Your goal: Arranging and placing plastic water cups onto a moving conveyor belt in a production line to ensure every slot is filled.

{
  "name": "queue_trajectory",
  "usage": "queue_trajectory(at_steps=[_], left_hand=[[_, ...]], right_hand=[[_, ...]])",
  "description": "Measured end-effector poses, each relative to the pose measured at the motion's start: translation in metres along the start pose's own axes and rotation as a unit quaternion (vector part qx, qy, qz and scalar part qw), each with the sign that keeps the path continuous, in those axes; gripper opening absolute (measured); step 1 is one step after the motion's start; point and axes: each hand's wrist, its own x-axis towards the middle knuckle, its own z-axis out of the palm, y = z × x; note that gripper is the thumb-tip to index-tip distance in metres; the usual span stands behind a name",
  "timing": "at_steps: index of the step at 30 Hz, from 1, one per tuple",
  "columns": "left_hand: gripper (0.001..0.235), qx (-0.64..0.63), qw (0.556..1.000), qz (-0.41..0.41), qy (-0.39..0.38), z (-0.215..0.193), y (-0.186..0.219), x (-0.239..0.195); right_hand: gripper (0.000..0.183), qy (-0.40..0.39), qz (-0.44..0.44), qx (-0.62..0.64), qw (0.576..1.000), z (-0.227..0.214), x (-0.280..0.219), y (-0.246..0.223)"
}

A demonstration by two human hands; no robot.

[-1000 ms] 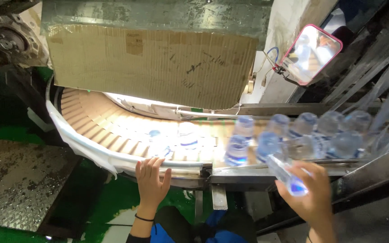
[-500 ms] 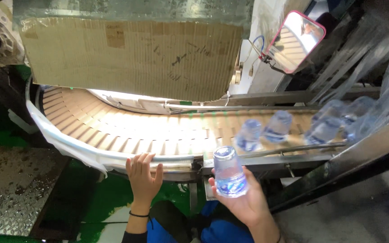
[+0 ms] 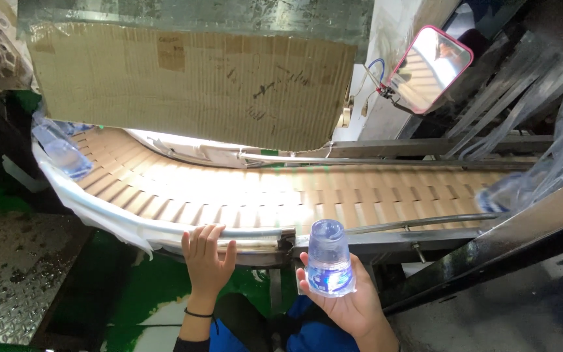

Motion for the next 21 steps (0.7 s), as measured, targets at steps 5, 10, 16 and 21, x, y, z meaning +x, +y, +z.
queue_trajectory(at_steps=[5, 10, 16, 21], left_hand=[[0.037, 0.001, 1.0, -0.003, 0.001, 0.0, 0.001, 0.0], [0.037, -0.002, 1.0, -0.004, 0.001, 0.001, -0.001, 0.001], [0.035, -0.008, 1.0, 0.003, -0.015, -0.002, -0.002, -0.001], [0.035, -0.028, 1.0, -0.001, -0.002, -0.006, 0.003, 0.005]], right_hand=[[0.07, -0.014, -0.005, -0.002, 1.0, 0.002, 0.003, -0.003], [0.076, -0.065, 0.041, 0.004, 0.997, 0.014, 0.006, -0.018], [0.056, -0.353, -0.263, -0.449, 0.777, 0.065, 0.036, -0.082], [0.097, 0.225, -0.265, -0.866, 0.36, 0.07, 0.052, -0.103]])
